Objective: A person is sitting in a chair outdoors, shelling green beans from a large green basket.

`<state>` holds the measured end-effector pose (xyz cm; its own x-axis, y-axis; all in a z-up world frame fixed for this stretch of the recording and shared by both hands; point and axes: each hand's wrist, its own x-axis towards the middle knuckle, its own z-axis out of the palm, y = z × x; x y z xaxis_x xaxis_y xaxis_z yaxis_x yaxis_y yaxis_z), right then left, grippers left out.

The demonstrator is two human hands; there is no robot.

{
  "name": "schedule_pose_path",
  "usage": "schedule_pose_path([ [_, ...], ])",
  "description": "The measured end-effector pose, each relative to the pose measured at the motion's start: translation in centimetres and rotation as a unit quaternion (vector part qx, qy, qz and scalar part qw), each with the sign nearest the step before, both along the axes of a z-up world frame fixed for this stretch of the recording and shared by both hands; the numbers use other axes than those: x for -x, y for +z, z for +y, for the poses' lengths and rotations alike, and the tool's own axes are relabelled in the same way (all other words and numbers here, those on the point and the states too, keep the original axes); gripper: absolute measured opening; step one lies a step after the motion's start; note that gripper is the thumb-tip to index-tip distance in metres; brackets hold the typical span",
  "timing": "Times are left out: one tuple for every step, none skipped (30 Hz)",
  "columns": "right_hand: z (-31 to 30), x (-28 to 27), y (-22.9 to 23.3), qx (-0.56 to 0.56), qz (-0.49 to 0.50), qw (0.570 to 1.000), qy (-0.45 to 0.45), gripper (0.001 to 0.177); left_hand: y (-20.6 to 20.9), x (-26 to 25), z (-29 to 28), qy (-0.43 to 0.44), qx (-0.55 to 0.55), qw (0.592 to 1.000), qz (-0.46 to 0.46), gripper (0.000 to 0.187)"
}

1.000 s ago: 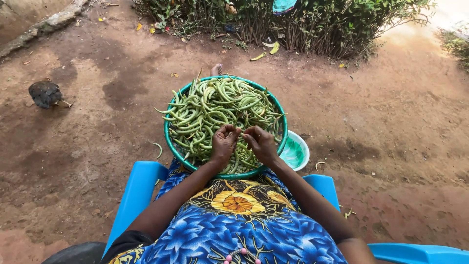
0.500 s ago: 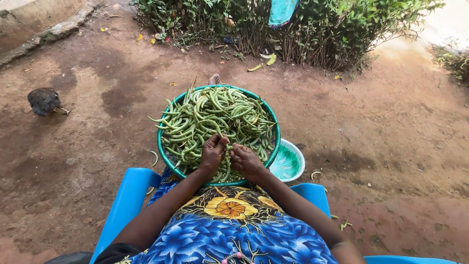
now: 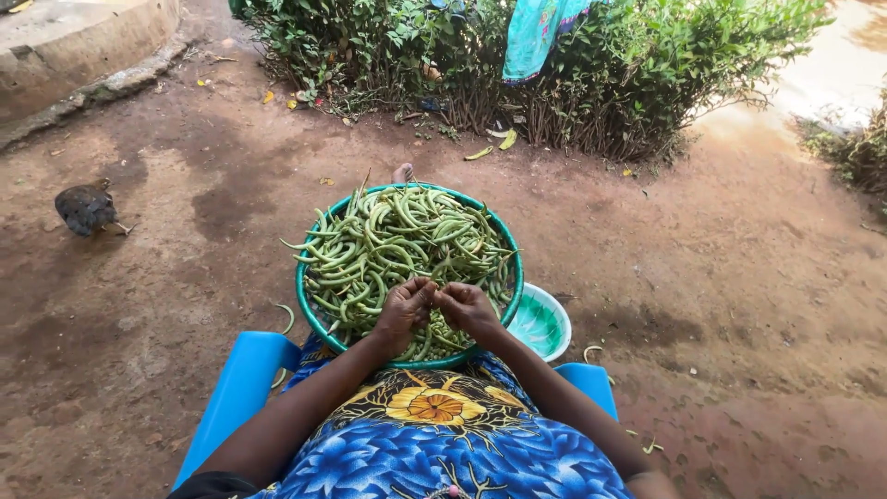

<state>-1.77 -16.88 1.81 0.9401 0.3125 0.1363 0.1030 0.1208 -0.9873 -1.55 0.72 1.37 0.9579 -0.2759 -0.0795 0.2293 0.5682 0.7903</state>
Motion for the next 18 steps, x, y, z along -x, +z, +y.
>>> schedule_pose_path([
  [0.1, 0.0, 0.2, -0.002, -0.001, 1.000, -0.003, 0.026, 0.3, 0.1, 0.2, -0.003, -0.002, 1.000, -0.001, 0.019],
  [0.2, 0.0, 0.3, -0.018, 0.015, 1.000, 0.012, 0.032, 0.6, 0.1, 0.3, -0.020, 0.033, 0.999, 0.022, 0.017],
  [0.1, 0.2, 0.4, -0.031, 0.032, 0.999, 0.028, 0.040, 0.8, 0.4, 0.3, -0.036, 0.070, 0.996, 0.046, 0.016],
  [0.1, 0.0, 0.4, -0.030, 0.033, 0.999, 0.026, 0.040, 1.0, 0.4, 0.4, -0.038, 0.071, 0.996, 0.047, 0.016],
  [0.1, -0.2, 0.3, -0.040, 0.041, 0.998, 0.041, 0.043, 1.2, 0.5, 0.4, -0.040, 0.067, 0.996, 0.042, 0.016],
  [0.1, -0.4, 0.1, -0.049, 0.049, 0.996, 0.056, 0.046, 1.3, 0.5, 0.5, -0.042, 0.062, 0.996, 0.037, 0.016],
  [0.2, -0.6, -0.3, -0.048, 0.050, 0.996, 0.054, 0.046, 1.2, 0.4, 0.6, -0.043, 0.063, 0.996, 0.038, 0.016],
  [0.3, -0.8, -0.7, -0.069, 0.067, 0.993, 0.066, 0.047, 1.1, 0.2, 0.6, -0.036, 0.065, 0.996, 0.040, 0.015],
  [0.4, -0.9, -1.3, -0.089, 0.086, 0.989, 0.078, 0.048, 0.9, 0.3, 0.6, -0.029, 0.067, 0.996, 0.044, 0.014],
  [0.4, -0.5, -1.2, -0.088, 0.089, 0.989, 0.076, 0.048, 0.1, 0.2, 0.6, -0.031, 0.068, 0.996, 0.047, 0.014],
  [0.3, -0.5, -0.9, -0.138, 0.132, 0.976, 0.107, 0.050, -0.3, -0.2, 0.6, -0.030, 0.068, 0.996, 0.043, 0.009],
  [0.2, -0.4, -0.6, -0.188, 0.173, 0.957, 0.137, 0.051, -0.8, -0.5, 0.6, -0.030, 0.067, 0.996, 0.040, 0.005],
  [0.2, -0.4, -0.6, -0.187, 0.173, 0.957, 0.137, 0.051, -0.7, -0.4, 0.6, -0.031, 0.068, 0.996, 0.040, 0.005],
  [0.1, -0.4, -0.6, -0.181, 0.177, 0.958, 0.135, 0.052, -0.6, -0.3, 0.5, -0.022, 0.059, 0.998, 0.031, 0.005],
  [0.1, -0.4, -0.7, -0.174, 0.181, 0.958, 0.134, 0.052, -0.6, -0.2, 0.5, -0.011, 0.049, 0.998, 0.023, 0.006],
  [0.1, -0.4, -0.3, -0.173, 0.181, 0.959, 0.135, 0.052, -0.5, 0.0, 0.3, -0.011, 0.050, 0.998, 0.023, 0.006],
  [0.2, -0.4, 0.0, -0.079, 0.120, 0.987, 0.078, 0.055, -0.4, 0.0, 0.3, -0.001, 0.039, 0.999, 0.023, 0.007],
  [0.3, -0.4, 0.4, 0.016, 0.056, 0.998, 0.020, 0.057, -0.3, 0.1, 0.2, 0.009, 0.028, 0.999, 0.024, 0.007],
])
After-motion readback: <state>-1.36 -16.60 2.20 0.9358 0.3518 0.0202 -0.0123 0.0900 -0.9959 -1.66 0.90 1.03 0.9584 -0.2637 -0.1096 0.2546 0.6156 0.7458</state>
